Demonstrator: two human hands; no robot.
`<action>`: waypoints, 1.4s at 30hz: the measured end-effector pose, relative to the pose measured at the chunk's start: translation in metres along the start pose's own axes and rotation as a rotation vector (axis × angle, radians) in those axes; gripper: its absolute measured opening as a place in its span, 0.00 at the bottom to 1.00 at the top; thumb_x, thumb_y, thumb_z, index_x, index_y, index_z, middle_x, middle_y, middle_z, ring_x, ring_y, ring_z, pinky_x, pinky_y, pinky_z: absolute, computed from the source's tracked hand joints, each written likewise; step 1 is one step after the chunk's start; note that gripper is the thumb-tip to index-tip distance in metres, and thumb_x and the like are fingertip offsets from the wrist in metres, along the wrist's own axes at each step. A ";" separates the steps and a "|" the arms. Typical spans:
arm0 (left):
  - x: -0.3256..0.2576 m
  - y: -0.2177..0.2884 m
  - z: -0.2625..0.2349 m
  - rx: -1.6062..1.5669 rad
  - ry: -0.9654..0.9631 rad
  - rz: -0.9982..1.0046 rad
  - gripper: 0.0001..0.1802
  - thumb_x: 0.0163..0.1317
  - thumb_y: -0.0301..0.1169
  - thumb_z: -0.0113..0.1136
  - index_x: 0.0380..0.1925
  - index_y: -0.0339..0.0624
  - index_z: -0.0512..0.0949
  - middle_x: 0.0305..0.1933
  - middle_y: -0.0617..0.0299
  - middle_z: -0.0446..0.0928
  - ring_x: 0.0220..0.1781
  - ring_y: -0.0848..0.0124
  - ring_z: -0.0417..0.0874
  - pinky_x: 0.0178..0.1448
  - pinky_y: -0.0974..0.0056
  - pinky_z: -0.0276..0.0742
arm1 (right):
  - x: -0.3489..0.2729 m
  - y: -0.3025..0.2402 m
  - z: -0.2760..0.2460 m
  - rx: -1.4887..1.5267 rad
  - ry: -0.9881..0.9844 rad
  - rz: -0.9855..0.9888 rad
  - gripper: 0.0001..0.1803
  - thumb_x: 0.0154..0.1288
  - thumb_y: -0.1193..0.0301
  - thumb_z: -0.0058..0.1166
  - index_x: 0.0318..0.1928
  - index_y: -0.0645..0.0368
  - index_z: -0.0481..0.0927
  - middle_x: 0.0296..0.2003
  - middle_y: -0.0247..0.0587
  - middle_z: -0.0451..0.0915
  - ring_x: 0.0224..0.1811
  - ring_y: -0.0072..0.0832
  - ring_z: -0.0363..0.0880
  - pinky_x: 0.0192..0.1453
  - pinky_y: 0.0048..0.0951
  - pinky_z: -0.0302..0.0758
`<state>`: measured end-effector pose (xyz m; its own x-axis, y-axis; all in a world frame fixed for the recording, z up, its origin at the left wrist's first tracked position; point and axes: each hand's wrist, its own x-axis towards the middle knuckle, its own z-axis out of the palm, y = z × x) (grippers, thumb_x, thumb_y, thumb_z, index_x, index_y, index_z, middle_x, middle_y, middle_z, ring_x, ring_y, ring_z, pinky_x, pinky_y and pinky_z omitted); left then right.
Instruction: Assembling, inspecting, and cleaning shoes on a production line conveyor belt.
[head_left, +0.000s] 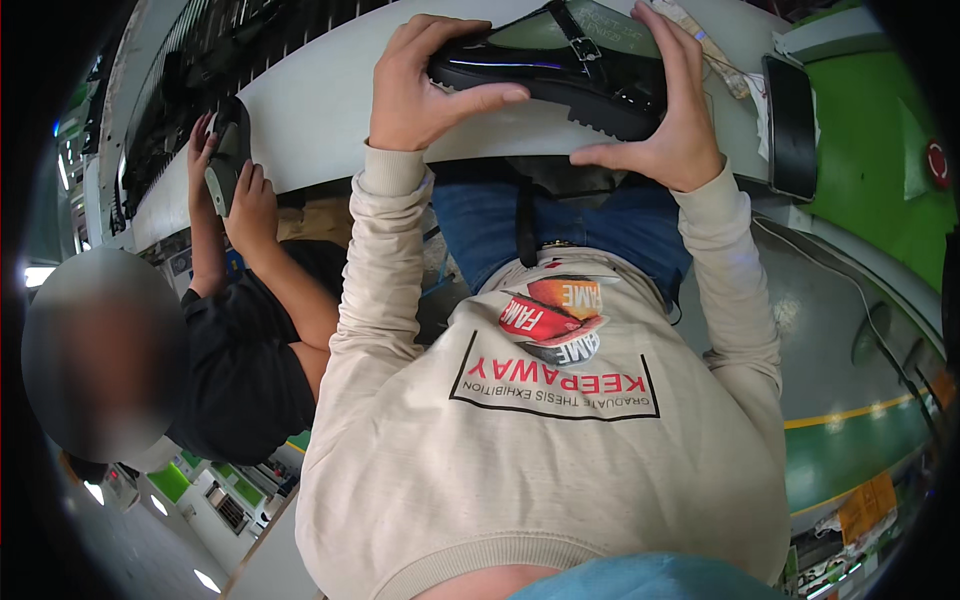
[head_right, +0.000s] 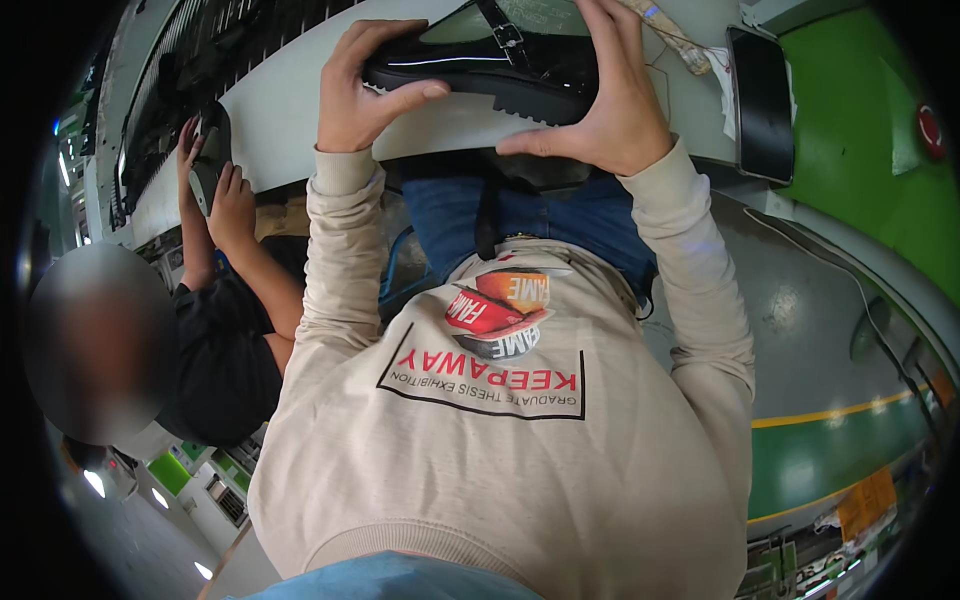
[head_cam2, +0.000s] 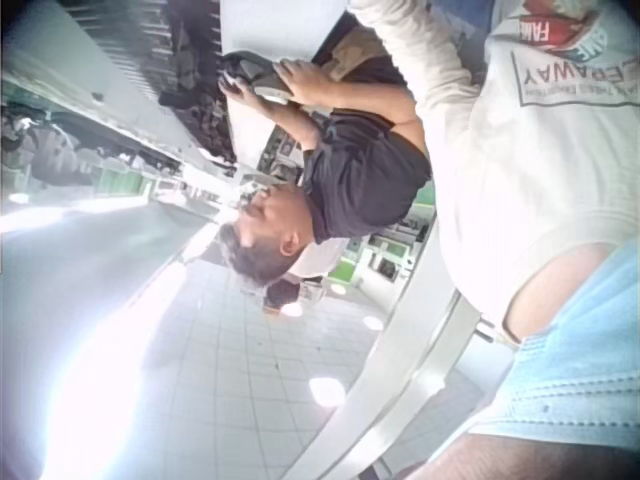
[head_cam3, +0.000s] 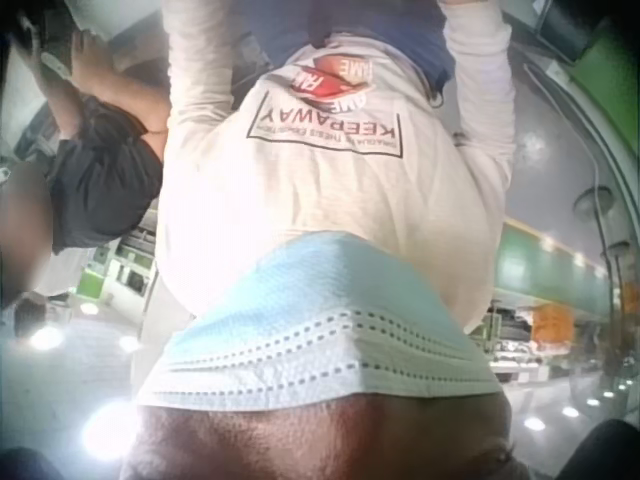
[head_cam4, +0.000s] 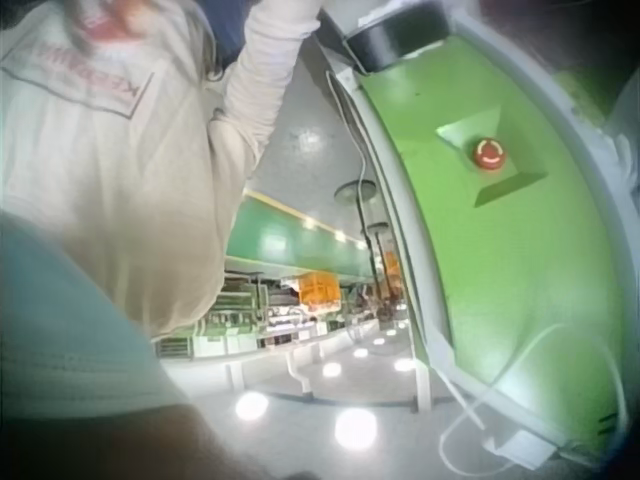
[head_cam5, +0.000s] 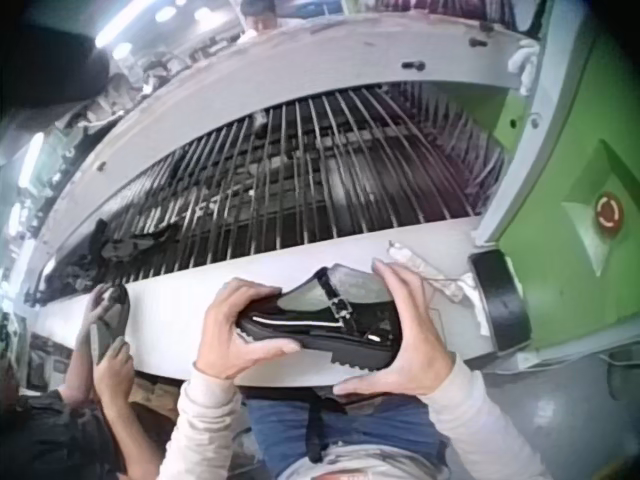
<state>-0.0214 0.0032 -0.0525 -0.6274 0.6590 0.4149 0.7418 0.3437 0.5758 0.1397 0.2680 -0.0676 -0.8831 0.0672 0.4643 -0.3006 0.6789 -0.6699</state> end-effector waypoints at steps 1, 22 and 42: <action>0.000 -0.001 0.001 -0.016 0.014 -0.016 0.39 0.43 0.51 0.93 0.49 0.35 0.91 0.47 0.55 0.88 0.50 0.59 0.90 0.57 0.58 0.85 | 0.001 -0.002 0.002 0.078 0.018 0.069 0.77 0.37 0.43 0.92 0.82 0.66 0.62 0.74 0.64 0.64 0.79 0.61 0.64 0.84 0.56 0.62; -0.019 -0.003 0.007 -0.172 0.251 -0.062 0.20 0.60 0.42 0.80 0.46 0.41 0.91 0.44 0.56 0.88 0.53 0.55 0.86 0.62 0.54 0.81 | 0.003 -0.026 0.011 0.046 0.101 -0.059 0.63 0.43 0.58 0.89 0.80 0.61 0.70 0.70 0.55 0.71 0.75 0.55 0.70 0.81 0.51 0.66; -0.030 -0.029 0.025 -0.120 0.312 -0.347 0.13 0.67 0.43 0.75 0.39 0.46 0.91 0.41 0.62 0.90 0.47 0.57 0.88 0.54 0.54 0.85 | 0.389 -0.182 -0.062 -0.578 1.049 -0.818 0.49 0.45 0.51 0.92 0.68 0.47 0.81 0.72 0.58 0.55 0.77 0.58 0.56 0.77 0.59 0.71</action>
<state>-0.0181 -0.0098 -0.0989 -0.8877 0.2804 0.3651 0.4552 0.4159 0.7873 -0.1271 0.2165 0.2709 0.2022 -0.1547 0.9671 -0.1734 0.9662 0.1908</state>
